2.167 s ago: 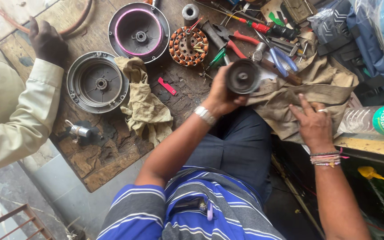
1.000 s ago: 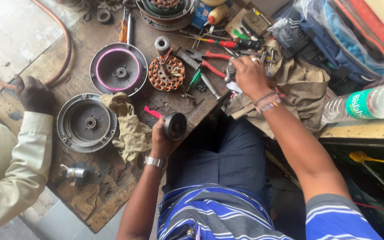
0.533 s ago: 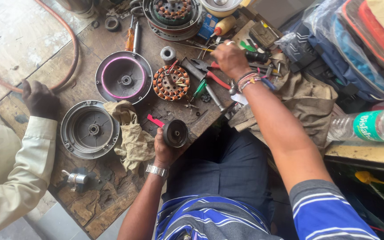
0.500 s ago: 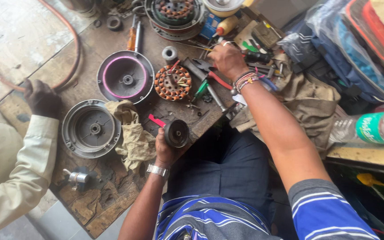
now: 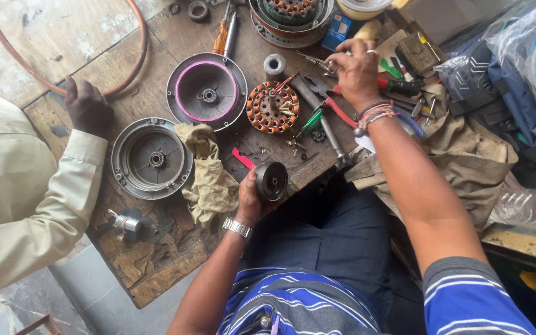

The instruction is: The person disassembles a small cylindrical electrical component, removes a pin, cleans it with a cloth, and reinserts it. They use a screwdriver to adjust the component and a hammer to tap it into place.

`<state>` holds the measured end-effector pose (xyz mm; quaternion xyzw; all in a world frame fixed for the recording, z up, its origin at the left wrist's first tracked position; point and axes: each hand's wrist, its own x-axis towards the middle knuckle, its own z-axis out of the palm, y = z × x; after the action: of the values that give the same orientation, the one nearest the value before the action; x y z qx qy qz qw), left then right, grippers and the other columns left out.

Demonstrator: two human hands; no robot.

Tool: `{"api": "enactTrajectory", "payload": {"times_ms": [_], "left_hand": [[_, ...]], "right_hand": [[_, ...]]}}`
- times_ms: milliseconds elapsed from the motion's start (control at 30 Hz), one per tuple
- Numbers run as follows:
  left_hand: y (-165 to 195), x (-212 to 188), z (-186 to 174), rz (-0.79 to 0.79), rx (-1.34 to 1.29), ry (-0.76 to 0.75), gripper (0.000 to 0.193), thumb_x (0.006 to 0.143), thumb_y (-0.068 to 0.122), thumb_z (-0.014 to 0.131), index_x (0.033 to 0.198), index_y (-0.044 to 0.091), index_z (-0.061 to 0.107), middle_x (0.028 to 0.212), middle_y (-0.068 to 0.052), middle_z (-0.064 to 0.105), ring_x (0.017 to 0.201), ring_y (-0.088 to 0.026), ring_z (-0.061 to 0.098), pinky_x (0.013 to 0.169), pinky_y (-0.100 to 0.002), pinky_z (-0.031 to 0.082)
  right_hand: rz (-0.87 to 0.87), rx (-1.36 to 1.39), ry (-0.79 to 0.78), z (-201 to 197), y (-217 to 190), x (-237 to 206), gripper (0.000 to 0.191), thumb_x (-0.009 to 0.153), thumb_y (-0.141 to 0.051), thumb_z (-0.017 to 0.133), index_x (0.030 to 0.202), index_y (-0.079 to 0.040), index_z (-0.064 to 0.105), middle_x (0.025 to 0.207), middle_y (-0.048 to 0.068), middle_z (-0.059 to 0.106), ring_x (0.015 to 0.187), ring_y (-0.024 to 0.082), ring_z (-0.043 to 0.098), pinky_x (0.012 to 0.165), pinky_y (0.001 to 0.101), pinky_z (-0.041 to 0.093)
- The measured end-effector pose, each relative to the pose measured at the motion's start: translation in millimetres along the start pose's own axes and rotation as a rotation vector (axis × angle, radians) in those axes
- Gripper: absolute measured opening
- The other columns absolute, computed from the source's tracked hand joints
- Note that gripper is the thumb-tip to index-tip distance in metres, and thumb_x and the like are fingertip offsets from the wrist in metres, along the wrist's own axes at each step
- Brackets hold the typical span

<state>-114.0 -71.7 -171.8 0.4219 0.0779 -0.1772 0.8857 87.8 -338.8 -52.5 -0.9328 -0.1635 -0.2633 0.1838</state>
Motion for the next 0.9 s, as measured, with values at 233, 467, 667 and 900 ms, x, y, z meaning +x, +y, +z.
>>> {"api": "enactTrajectory", "payload": {"times_ms": [233,467,667,900], "left_hand": [[0.1,-8.1,-8.4,0.054,0.028,-0.012,0.067,0.101,0.059,0.049,0.131,0.0,0.057,0.105,-0.011,0.069,0.085,-0.019,0.071,0.065,-0.034,0.063],[-5.3,-19.5,-7.2,0.036,-0.083,-0.062,0.066,0.102,0.059,0.053,0.129,-0.001,0.055,0.104,-0.013,0.068,0.083,-0.022,0.07,0.064,-0.037,0.062],[-3.2,-27.1,3.2,-0.048,-0.212,-0.069,0.07,0.098,0.062,0.047,0.133,0.001,0.056,0.114,-0.013,0.069,0.094,-0.023,0.072,0.072,-0.038,0.063],[-5.5,-29.7,1.2,-0.152,-0.289,-0.034,0.083,0.101,0.076,0.026,0.126,0.005,0.061,0.088,-0.013,0.071,0.058,-0.023,0.064,0.045,-0.031,0.049]], "right_hand": [[0.307,0.318,-0.062,-38.5,22.7,-11.4,0.006,0.105,-0.007,0.07,0.105,-0.007,0.076,0.101,0.006,0.073,0.096,0.023,0.066,0.086,0.0396,0.053],[0.545,0.408,-0.32,-103.2,44.4,-22.6,0.014,0.106,-0.005,0.067,0.116,-0.001,0.075,0.102,0.014,0.077,0.085,0.015,0.073,0.072,0.0267,0.058],[0.114,-0.381,-0.305,-111.6,41.1,-28.5,0.035,0.091,-0.022,0.082,0.121,-0.005,0.078,0.113,0.016,0.073,0.106,0.036,0.065,0.092,0.0479,0.051],[-0.282,-0.425,-0.196,-49.1,-2.2,-53.2,0.035,0.093,-0.021,0.075,0.126,-0.012,0.072,0.114,0.005,0.072,0.115,0.029,0.062,0.096,0.0499,0.042]]}}
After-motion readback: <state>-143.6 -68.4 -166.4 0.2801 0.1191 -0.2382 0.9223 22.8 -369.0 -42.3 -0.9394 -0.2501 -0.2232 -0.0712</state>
